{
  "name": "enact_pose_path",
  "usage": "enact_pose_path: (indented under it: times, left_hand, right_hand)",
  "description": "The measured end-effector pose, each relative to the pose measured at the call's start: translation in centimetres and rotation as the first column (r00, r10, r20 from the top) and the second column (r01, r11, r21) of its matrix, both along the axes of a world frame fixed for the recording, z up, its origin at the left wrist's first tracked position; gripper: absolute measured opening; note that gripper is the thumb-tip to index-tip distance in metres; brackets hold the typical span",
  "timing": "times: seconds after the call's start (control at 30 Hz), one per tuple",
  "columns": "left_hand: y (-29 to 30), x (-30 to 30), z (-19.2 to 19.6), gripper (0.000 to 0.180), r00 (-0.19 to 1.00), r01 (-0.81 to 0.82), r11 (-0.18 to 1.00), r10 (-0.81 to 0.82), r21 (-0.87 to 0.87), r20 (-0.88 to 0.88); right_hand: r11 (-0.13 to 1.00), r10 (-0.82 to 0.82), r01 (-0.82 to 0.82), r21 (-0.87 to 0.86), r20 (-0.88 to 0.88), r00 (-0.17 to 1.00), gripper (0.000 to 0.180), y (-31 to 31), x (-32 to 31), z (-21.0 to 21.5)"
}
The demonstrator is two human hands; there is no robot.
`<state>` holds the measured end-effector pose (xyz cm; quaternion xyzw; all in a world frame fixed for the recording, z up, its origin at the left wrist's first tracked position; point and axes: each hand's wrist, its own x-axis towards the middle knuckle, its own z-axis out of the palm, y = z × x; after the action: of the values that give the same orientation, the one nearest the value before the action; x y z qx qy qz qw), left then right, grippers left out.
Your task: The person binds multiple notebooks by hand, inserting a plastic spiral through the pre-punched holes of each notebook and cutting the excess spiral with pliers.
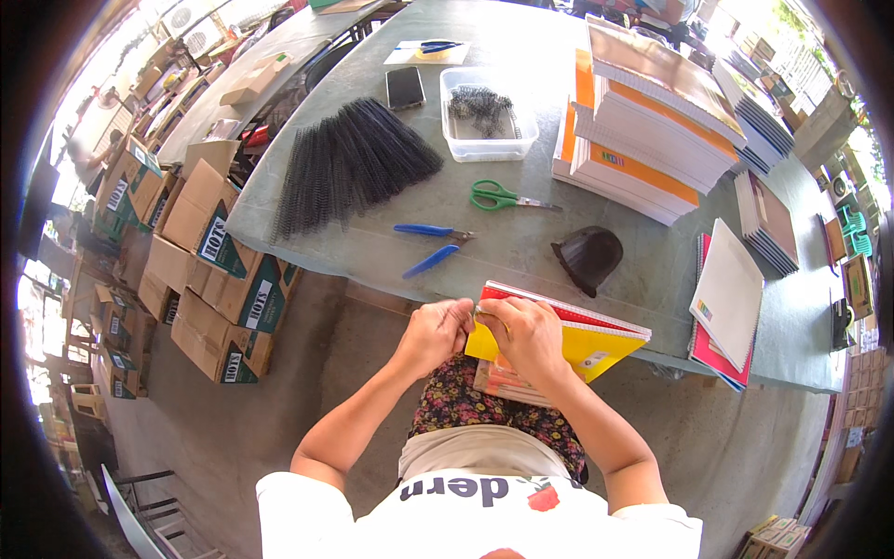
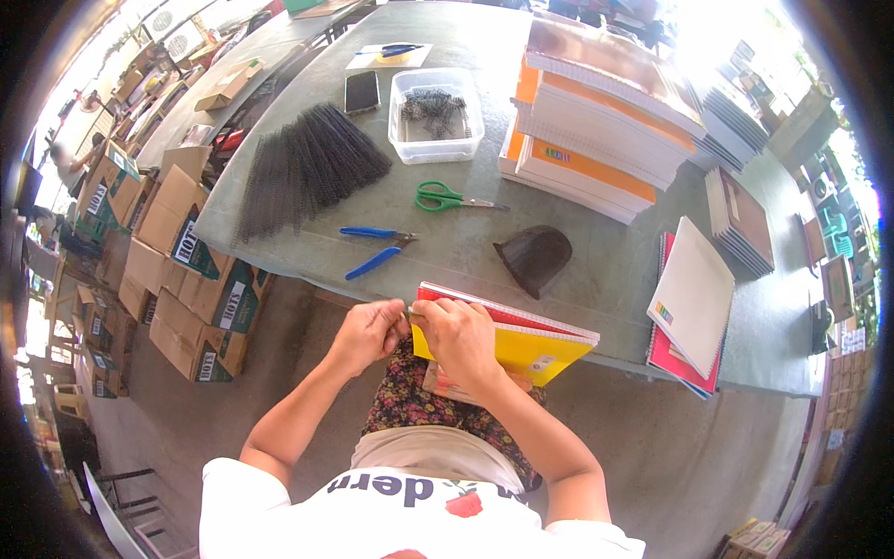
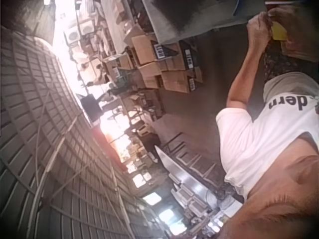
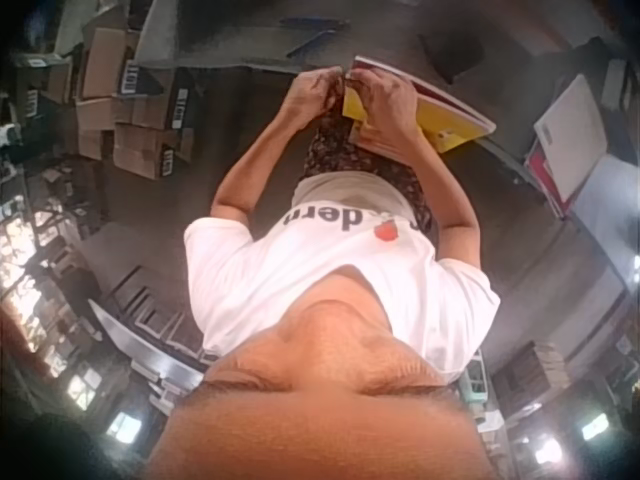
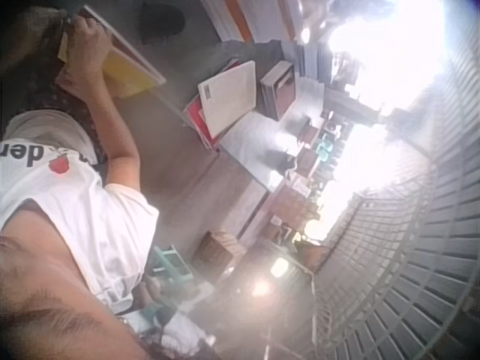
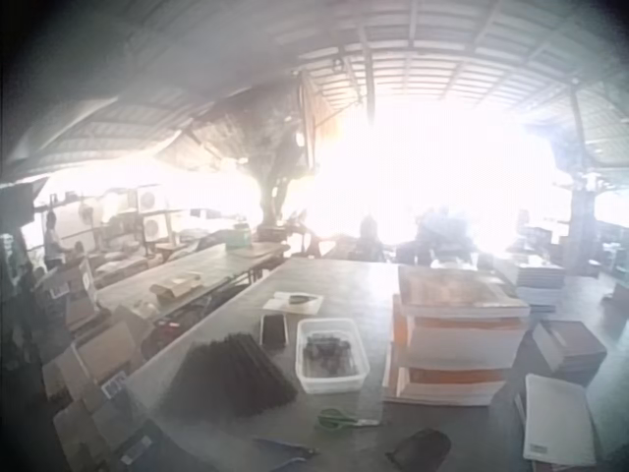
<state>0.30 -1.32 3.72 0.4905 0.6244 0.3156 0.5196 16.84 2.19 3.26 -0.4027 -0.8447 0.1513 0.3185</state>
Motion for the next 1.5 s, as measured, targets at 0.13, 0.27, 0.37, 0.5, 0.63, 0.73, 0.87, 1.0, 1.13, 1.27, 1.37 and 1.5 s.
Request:
enact_pose_path:
  times: [0.13, 0.27, 0.37, 0.5, 0.63, 0.73, 0.87, 1.0, 1.13, 1.27, 1.37, 1.5]
  left_hand:
    - [0.4, 0.2, -0.9, 0.032, 0.942, 0.049, 0.856, 0.132, 0.515, -0.309]
    - [0.6, -3.8, -1.0, 0.029, 0.833, 0.436, 0.786, -0.168, 0.439, -0.527]
    - [1.6, -5.6, 1.1, 0.022, 0.859, 0.388, 0.921, -0.348, 0.032, -0.375]
    - [2.7, -4.9, 2.0, 0.016, 0.900, 0.343, 0.884, -0.211, 0.318, -0.382]
    - [5.0, -4.1, 3.9, 0.014, 0.872, 0.441, 0.796, -0.273, 0.414, -0.406]
    - [9.9, 1.9, 5.8, 0.014, 0.905, 0.418, 0.799, -0.327, 0.432, -0.271]
    - [16.3, 11.0, 3.4, 0.035, 0.640, 0.638, 0.731, -0.329, 0.242, -0.695]
    - [17.1, 13.1, 0.2, 0.066, 0.475, 0.749, 0.644, -0.361, 0.154, -0.803]
    - [12.8, 8.6, 7.5, 0.063, 0.843, 0.451, 0.747, -0.178, 0.488, -0.508]
    - [2.8, -0.4, 9.5, 0.042, 0.942, 0.023, 0.515, 0.277, 0.857, -0.192]
    - [-1.2, 0.4, 4.7, 0.024, 0.608, 0.442, 0.509, 0.435, 0.738, -0.664]
    - [-1.4, 0.3, 0.8, 0.031, 0.756, 0.446, 0.681, 0.061, 0.580, -0.652]
  right_hand:
    - [1.000, 0.007, -0.008, -0.024, -0.037, 0.999, 0.016, -0.2, -0.4, 0.2]
    - [1.000, 0.020, -0.018, -0.019, 0.134, 0.991, 0.012, 0.5, 0.7, 0.2]
    - [1.000, -0.003, 0.001, 0.017, 0.145, 0.989, 0.016, 0.5, 0.2, -0.4]
    - [0.999, -0.046, 0.047, 0.022, -0.048, 0.998, 0.020, 0.6, -0.9, 0.4]
    - [0.998, -0.044, 0.037, -0.049, -0.166, 0.985, 0.018, -0.1, -0.9, -0.1]
    - [0.996, -0.019, 0.024, -0.087, 0.065, 0.998, 0.015, 0.1, -0.7, -0.4]
    - [0.993, 0.093, -0.076, 0.088, -0.206, 0.974, 0.015, 0.2, -0.6, -0.4]
    - [0.991, 0.063, -0.089, -0.101, -0.233, 0.970, 0.019, 0.1, -0.2, -0.5]
    - [0.982, 0.178, -0.187, 0.001, -0.303, 0.936, 0.031, 0.6, -0.1, -2.3]
    - [0.996, -0.048, 0.052, 0.078, -0.057, 0.997, 0.019, 0.9, 1.0, -1.1]
    - [0.988, -0.036, 0.060, -0.143, 0.162, 0.986, 0.019, -0.1, 2.3, 2.1]
    - [0.979, -0.101, 0.137, -0.151, 0.223, 0.970, 0.018, -0.2, 6.1, 1.5]
